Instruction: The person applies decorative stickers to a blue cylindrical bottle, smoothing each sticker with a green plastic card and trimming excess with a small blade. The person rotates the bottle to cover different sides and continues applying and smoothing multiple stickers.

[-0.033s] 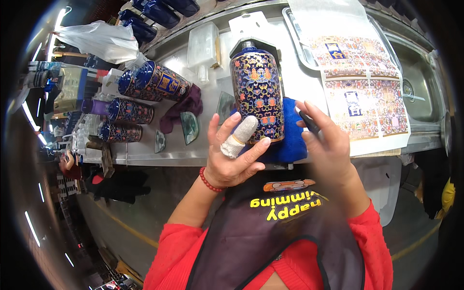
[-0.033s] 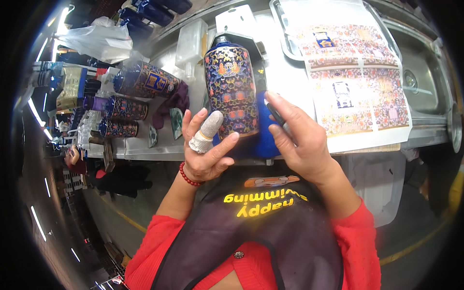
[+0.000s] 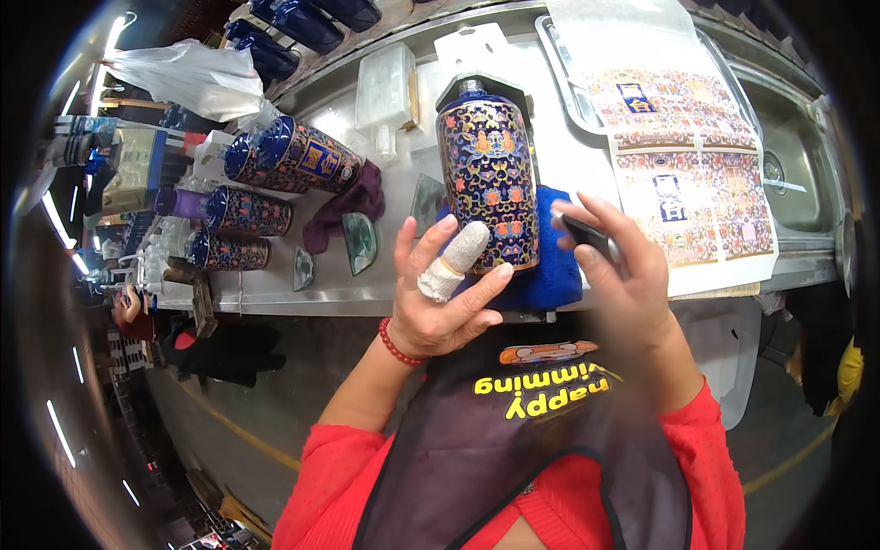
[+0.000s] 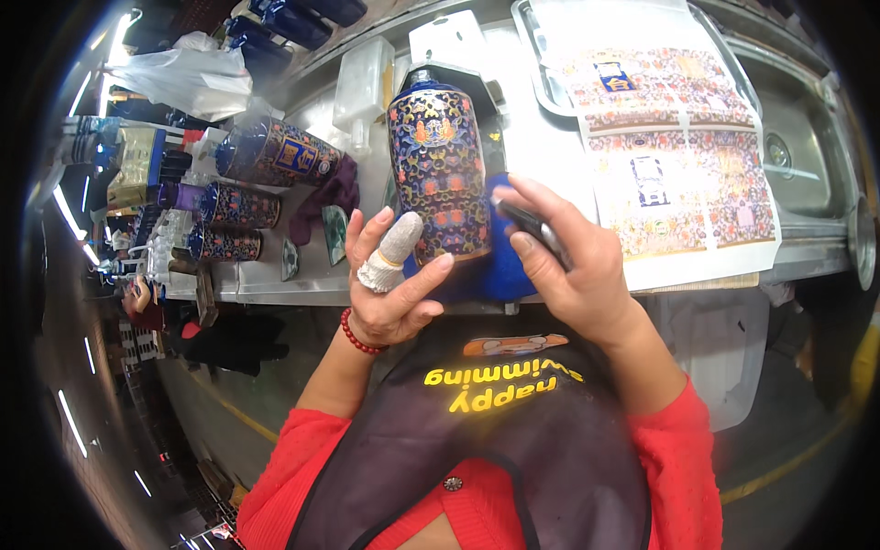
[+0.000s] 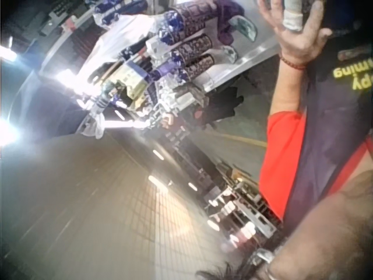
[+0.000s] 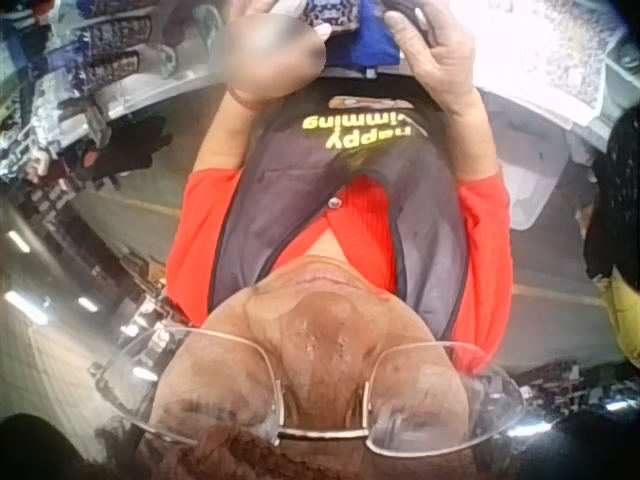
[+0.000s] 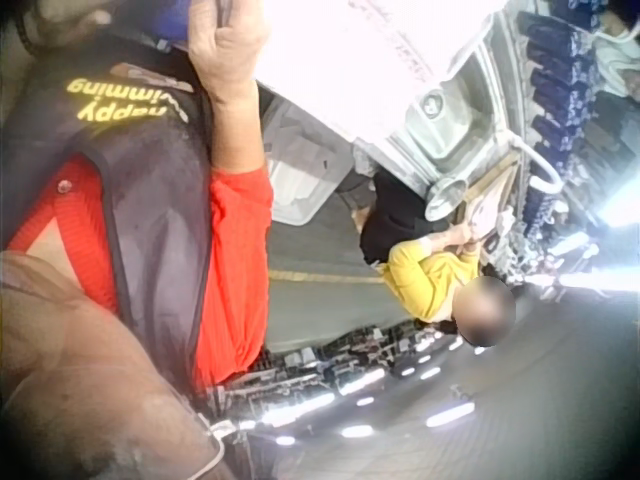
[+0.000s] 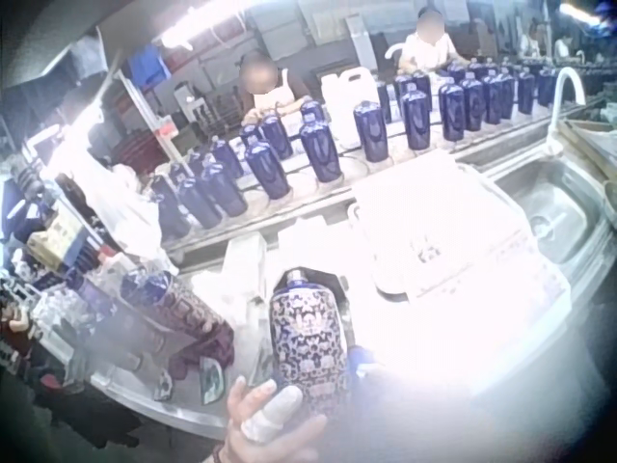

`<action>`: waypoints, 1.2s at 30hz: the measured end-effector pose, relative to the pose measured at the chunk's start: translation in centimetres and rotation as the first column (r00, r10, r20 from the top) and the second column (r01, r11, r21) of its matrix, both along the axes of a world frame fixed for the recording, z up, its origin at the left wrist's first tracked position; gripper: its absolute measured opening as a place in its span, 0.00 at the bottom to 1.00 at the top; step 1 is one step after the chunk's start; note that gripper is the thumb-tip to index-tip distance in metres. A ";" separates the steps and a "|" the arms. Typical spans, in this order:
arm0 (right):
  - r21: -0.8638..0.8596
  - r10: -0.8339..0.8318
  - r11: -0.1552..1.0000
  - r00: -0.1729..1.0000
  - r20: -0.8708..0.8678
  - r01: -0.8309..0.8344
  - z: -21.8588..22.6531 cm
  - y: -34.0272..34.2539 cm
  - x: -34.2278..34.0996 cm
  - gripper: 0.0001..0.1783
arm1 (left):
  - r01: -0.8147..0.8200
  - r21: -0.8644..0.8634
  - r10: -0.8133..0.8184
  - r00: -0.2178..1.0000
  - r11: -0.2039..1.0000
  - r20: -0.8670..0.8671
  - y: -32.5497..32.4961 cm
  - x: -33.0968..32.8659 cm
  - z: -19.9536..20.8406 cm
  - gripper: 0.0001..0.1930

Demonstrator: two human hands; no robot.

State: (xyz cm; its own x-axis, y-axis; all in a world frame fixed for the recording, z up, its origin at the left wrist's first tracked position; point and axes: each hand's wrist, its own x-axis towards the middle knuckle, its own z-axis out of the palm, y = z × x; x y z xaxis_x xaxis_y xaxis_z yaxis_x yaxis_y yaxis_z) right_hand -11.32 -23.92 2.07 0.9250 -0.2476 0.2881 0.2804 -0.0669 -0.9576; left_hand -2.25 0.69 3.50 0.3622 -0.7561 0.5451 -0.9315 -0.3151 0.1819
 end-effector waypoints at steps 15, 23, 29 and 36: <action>0.277 0.274 0.939 0.931 -0.241 -0.205 1.2 -1.2 2.3 0.11 | -0.061 -0.115 0.054 0.997 0.991 -0.063 -0.2 0.1 -1.0 0.30; 0.158 0.323 0.943 0.921 -0.219 -0.294 1.0 -1.3 2.6 0.11 | -0.073 -0.146 0.062 0.995 0.987 -0.075 -0.6 0.1 -1.4 0.30; 0.191 0.291 0.949 0.927 -0.238 -0.249 0.5 -1.9 2.3 0.11 | -0.081 -0.145 0.072 0.995 0.986 -0.066 -0.6 0.0 -1.5 0.31; 0.143 0.242 0.967 0.938 -0.249 -0.212 0.0 -2.3 2.0 0.12 | -0.116 -0.067 0.115 0.993 0.991 -0.027 -1.4 0.0 -0.8 0.33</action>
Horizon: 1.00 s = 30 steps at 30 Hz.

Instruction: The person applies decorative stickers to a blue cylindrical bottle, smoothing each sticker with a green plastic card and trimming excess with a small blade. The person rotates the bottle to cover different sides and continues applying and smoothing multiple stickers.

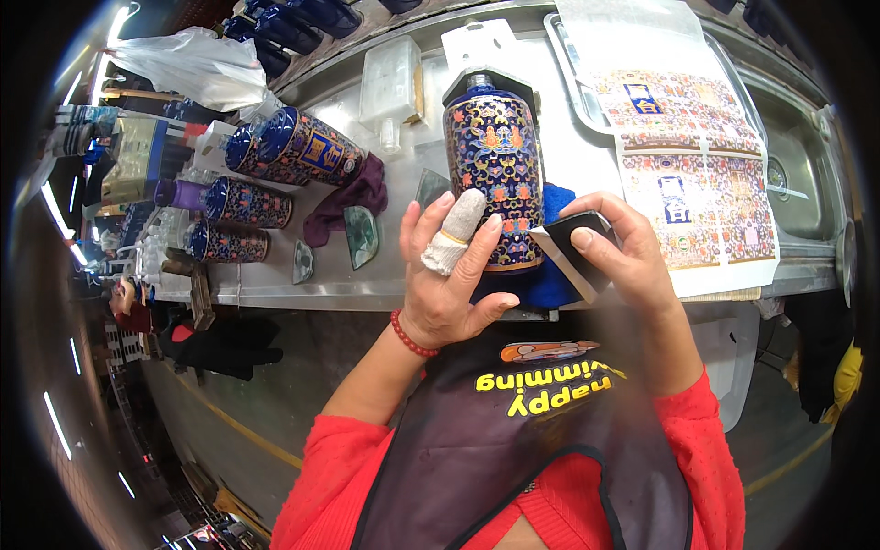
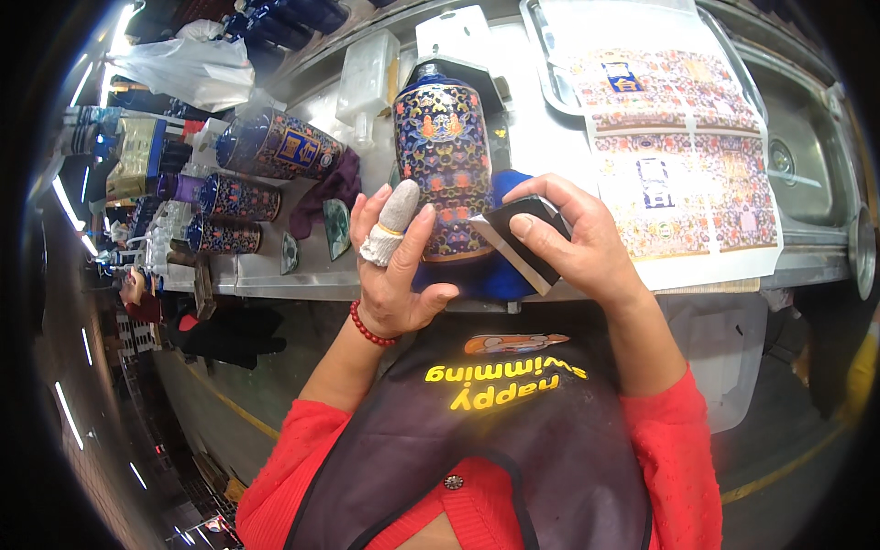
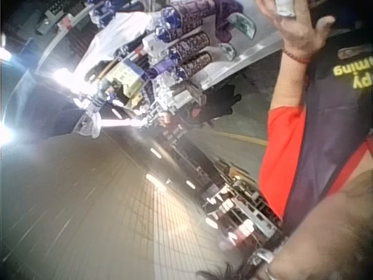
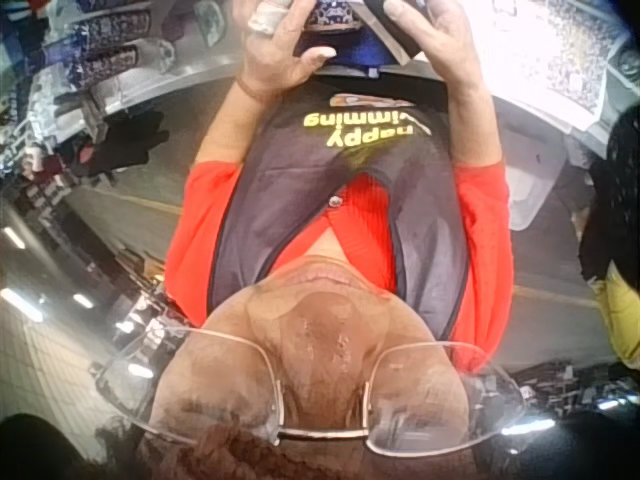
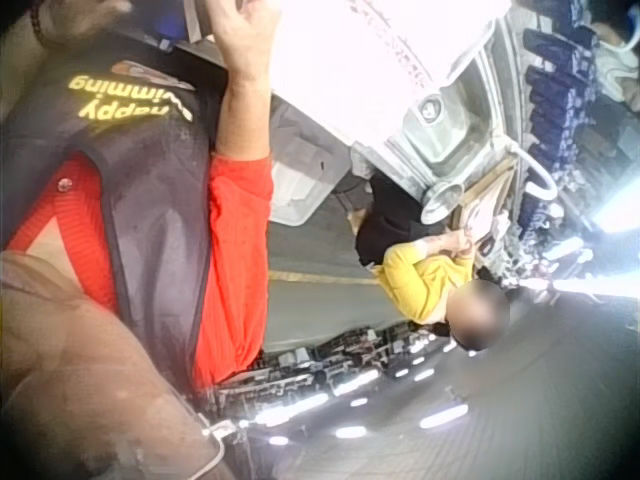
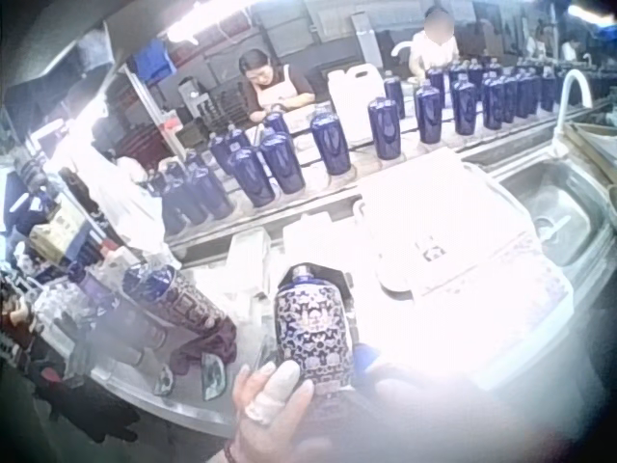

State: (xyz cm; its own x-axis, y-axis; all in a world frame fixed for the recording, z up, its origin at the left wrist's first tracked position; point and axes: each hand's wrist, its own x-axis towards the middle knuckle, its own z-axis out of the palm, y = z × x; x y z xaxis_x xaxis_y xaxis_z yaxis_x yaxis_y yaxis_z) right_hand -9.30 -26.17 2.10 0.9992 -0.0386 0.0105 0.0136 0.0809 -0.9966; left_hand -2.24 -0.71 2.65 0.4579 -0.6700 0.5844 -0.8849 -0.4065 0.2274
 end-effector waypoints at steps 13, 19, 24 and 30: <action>-0.026 -0.060 0.998 0.997 0.050 0.061 0.4 0.6 0.4 0.12 | 0.121 0.119 -0.137 0.981 0.986 0.137 0.1 -0.9 0.2 0.20; -0.509 0.079 0.791 0.769 0.634 0.338 1.3 2.0 0.8 0.12 | 0.073 -0.128 -0.063 0.995 0.989 0.081 1.4 -2.4 -1.4 0.22; -0.595 0.359 0.787 0.661 0.659 0.165 2.0 2.0 -0.2 0.14 | -0.156 -0.073 0.146 0.981 0.985 -0.125 0.8 0.2 -2.7 0.44; -0.638 0.341 0.706 0.641 0.687 0.307 3.1 1.9 0.4 0.17 | -0.213 0.119 0.197 0.971 0.970 0.131 1.2 0.9 0.4 0.40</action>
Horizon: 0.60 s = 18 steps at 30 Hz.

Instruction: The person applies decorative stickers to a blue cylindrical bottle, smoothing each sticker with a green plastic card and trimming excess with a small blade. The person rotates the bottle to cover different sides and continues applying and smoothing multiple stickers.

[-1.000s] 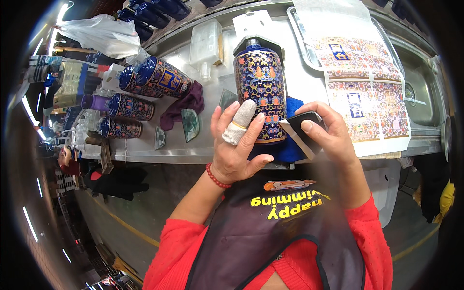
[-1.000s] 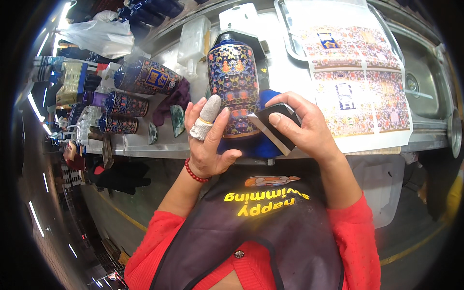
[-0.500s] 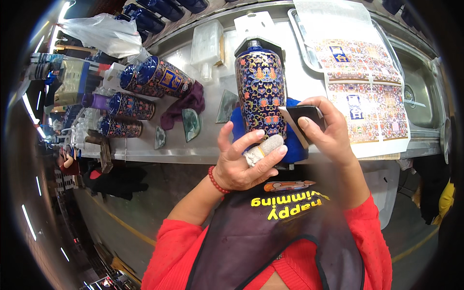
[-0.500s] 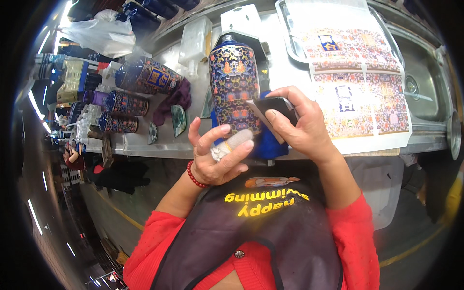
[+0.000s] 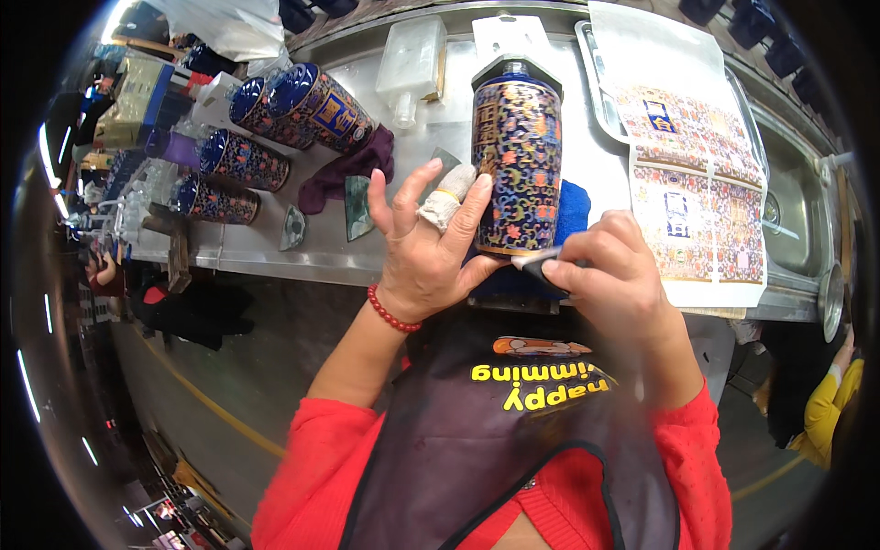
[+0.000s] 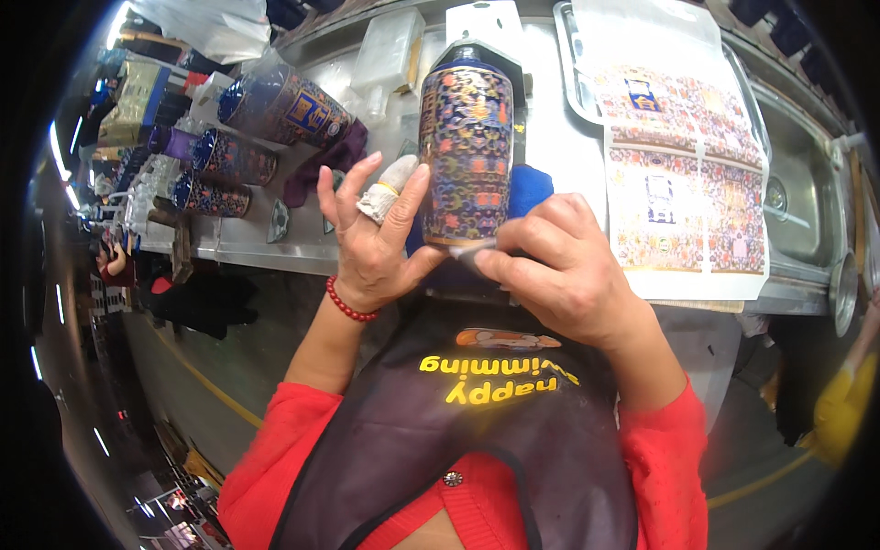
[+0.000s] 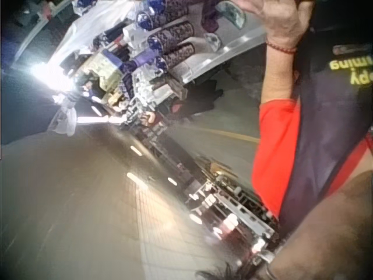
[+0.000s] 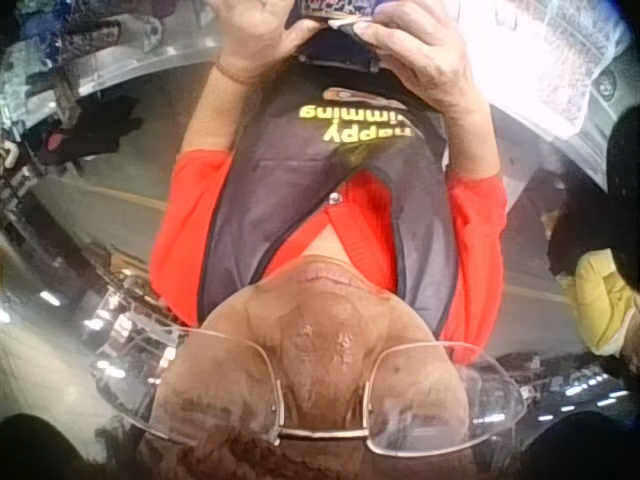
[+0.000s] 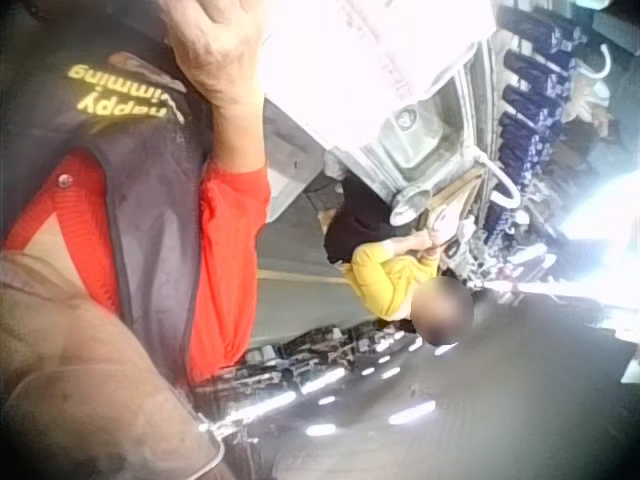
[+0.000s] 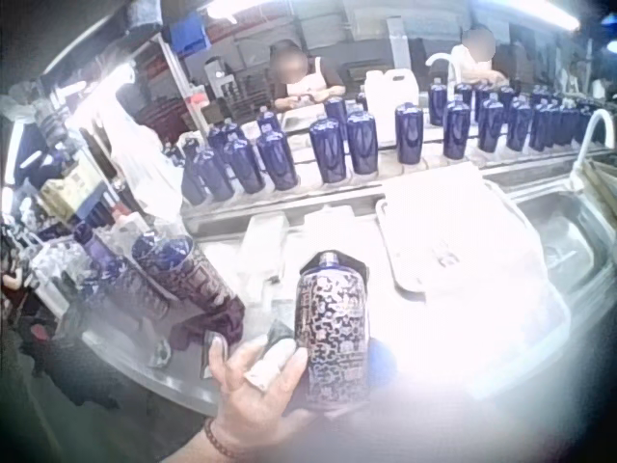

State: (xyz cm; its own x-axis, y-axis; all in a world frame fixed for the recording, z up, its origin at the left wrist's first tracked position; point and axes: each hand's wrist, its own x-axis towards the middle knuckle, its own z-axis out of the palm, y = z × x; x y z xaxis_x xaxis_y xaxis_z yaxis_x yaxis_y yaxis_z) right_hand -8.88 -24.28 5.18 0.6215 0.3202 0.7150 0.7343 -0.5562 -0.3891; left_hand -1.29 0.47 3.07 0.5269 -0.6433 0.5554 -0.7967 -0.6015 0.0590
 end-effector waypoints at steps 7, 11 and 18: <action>-0.084 -0.067 0.994 0.998 -0.006 0.067 0.2 0.0 -0.3 0.17 | 0.159 -0.258 -0.247 0.901 0.953 -0.356 -0.3 1.1 -0.4 0.39; -0.021 -0.089 0.996 0.995 -0.055 0.088 -0.4 -0.6 -0.6 0.21 | 0.133 -0.411 -0.306 0.868 0.902 -0.391 -1.2 1.2 -1.9 0.40; 0.034 -0.120 0.992 0.992 -0.045 0.122 -1.0 -0.4 -0.4 0.22 | 0.135 -0.408 -0.317 0.850 0.903 -0.421 -1.2 1.3 -2.0 0.39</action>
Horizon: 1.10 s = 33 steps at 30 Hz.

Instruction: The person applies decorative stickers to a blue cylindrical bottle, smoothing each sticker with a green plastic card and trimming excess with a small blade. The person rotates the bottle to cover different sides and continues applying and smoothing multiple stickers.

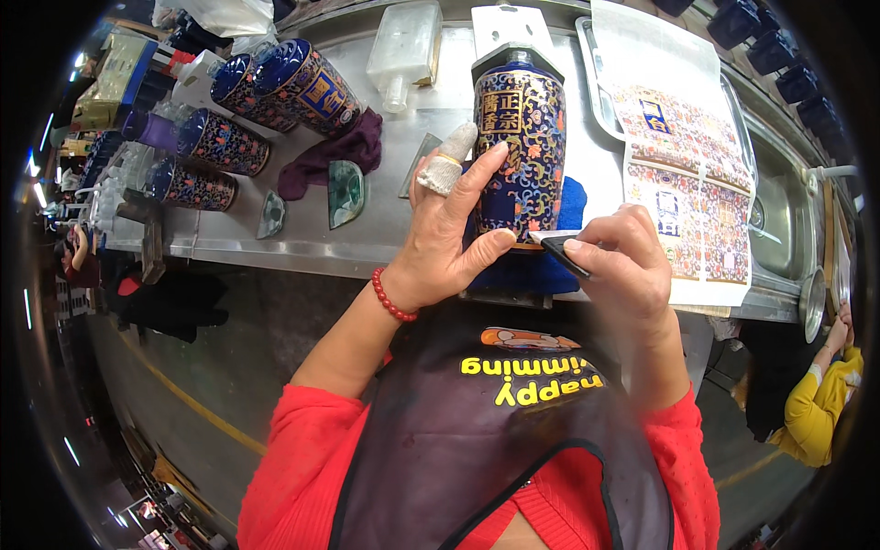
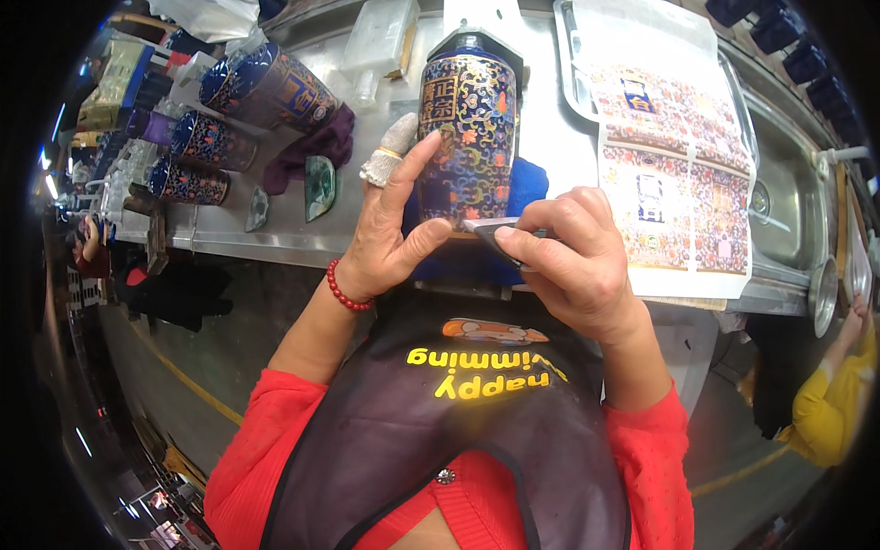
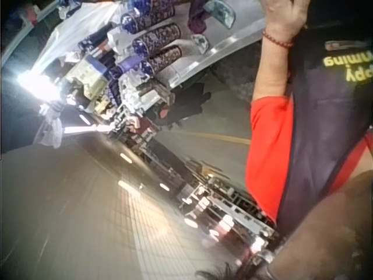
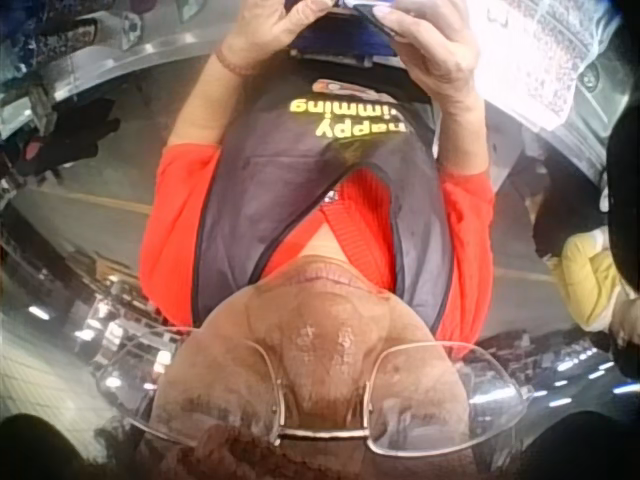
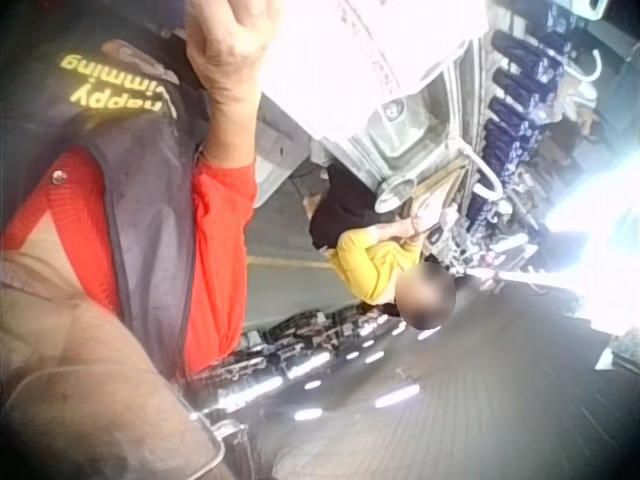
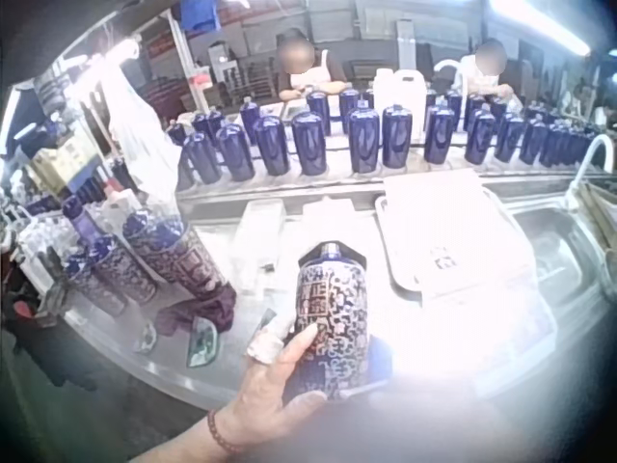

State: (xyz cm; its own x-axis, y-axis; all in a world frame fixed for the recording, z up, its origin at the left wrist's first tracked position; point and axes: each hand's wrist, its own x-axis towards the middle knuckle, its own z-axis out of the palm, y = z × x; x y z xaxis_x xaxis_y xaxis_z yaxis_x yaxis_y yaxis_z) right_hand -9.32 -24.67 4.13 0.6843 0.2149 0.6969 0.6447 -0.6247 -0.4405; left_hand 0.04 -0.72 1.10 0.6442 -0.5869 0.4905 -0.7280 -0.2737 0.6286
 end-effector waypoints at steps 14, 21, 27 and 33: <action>-0.392 0.071 0.914 0.993 -0.094 -0.102 2.4 1.2 -1.3 0.15 | 0.040 -0.025 -0.041 0.999 0.999 -0.017 0.1 0.5 -0.3 0.37; -0.097 0.018 0.995 0.995 -0.100 -0.028 1.6 -0.1 -1.6 0.22 | -0.021 0.021 0.021 1.000 1.000 -0.011 -0.6 -0.4 0.3 0.44; 0.009 -0.005 1.000 0.998 -0.069 0.006 0.8 0.3 -1.4 0.24 | 0.002 0.006 -0.002 0.999 1.000 -0.053 -0.6 -0.3 0.3 0.46; -0.271 0.021 0.962 0.999 -0.025 -0.027 1.9 1.3 -0.3 0.16 | -0.011 0.044 0.010 1.000 0.999 0.016 0.3 -1.2 -0.2 0.47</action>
State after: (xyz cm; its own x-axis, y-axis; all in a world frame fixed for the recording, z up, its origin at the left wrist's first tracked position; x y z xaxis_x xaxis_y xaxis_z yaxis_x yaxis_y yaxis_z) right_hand -9.67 -23.37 6.06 0.6909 0.4103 0.5952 0.6533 -0.7070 -0.2709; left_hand -1.13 -0.38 0.92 0.6428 -0.6014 0.4745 -0.7347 -0.3088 0.6040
